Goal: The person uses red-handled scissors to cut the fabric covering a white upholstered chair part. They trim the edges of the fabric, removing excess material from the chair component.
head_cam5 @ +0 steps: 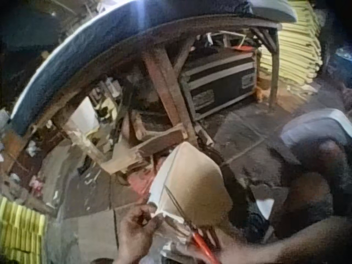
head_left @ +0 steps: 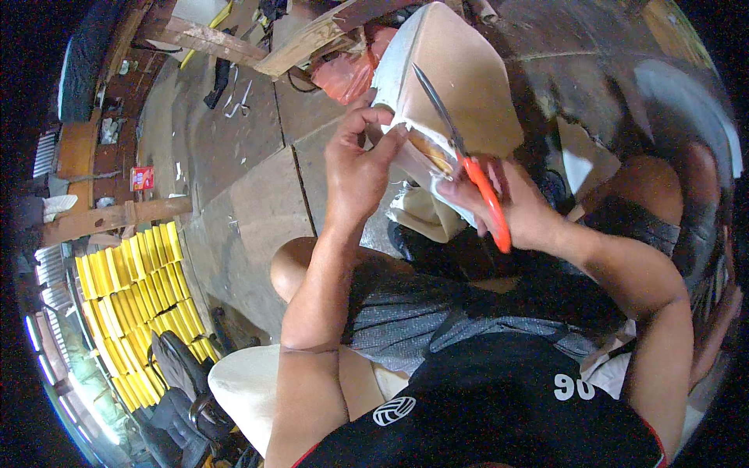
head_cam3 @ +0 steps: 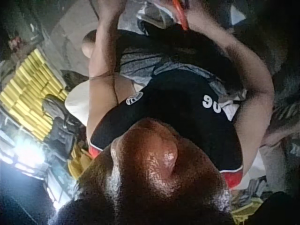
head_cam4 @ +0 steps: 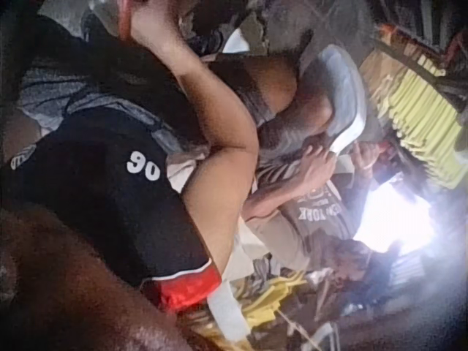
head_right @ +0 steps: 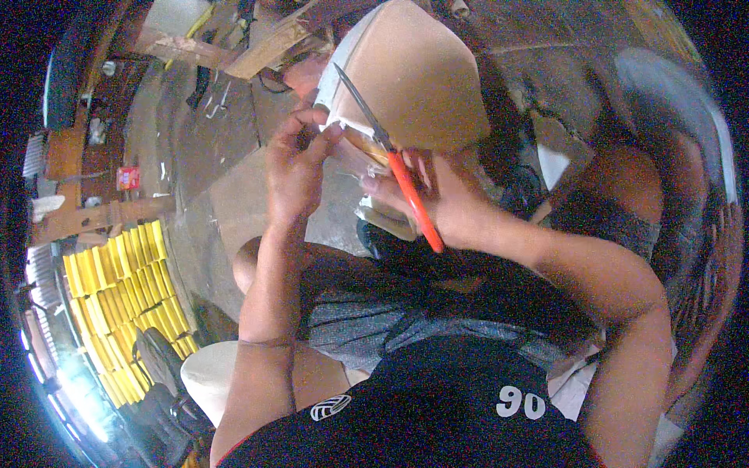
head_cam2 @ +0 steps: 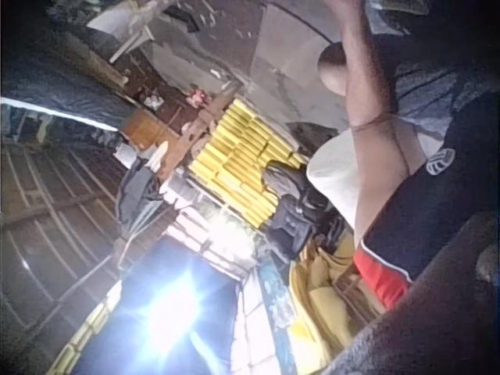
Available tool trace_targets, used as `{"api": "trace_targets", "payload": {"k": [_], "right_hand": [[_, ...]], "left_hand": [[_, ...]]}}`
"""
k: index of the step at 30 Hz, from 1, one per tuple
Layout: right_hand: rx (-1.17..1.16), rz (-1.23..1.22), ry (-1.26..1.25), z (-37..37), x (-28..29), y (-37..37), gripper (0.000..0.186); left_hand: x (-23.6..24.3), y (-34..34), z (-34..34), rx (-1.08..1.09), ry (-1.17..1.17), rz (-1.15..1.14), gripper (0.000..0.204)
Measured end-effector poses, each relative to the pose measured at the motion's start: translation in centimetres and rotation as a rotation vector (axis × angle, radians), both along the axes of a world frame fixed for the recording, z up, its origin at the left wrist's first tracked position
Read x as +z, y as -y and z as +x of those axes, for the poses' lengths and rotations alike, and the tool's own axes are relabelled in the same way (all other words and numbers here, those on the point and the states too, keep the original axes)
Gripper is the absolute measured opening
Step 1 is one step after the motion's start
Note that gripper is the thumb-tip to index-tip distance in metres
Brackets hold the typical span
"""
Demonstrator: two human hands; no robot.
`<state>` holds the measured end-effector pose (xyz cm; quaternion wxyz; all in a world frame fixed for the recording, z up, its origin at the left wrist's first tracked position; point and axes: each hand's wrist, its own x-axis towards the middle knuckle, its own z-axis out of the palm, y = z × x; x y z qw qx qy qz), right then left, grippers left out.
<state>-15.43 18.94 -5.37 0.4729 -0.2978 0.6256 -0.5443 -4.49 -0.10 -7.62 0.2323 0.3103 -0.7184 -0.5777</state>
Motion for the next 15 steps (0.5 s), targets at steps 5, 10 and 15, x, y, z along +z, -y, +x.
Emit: {"api": "trace_targets", "payload": {"k": [5,10,15], "right_hand": [[0.213,0.117,0.229,1.6,1.1,-1.2,0.056],[0.174,0.189,0.308,2.5,0.4,-1.6,0.056],[0.184,0.209,0.326,2.6,0.4,-1.7,0.056]], "left_hand": [[0.2,-0.3,0.0,-0.019,-0.026,0.043,0.021],[0.0,-0.2,0.0,-0.025,-0.01,-0.011,0.021],[0.5,-0.3,-0.2,-0.023,0.007,-0.069,0.022]]}}
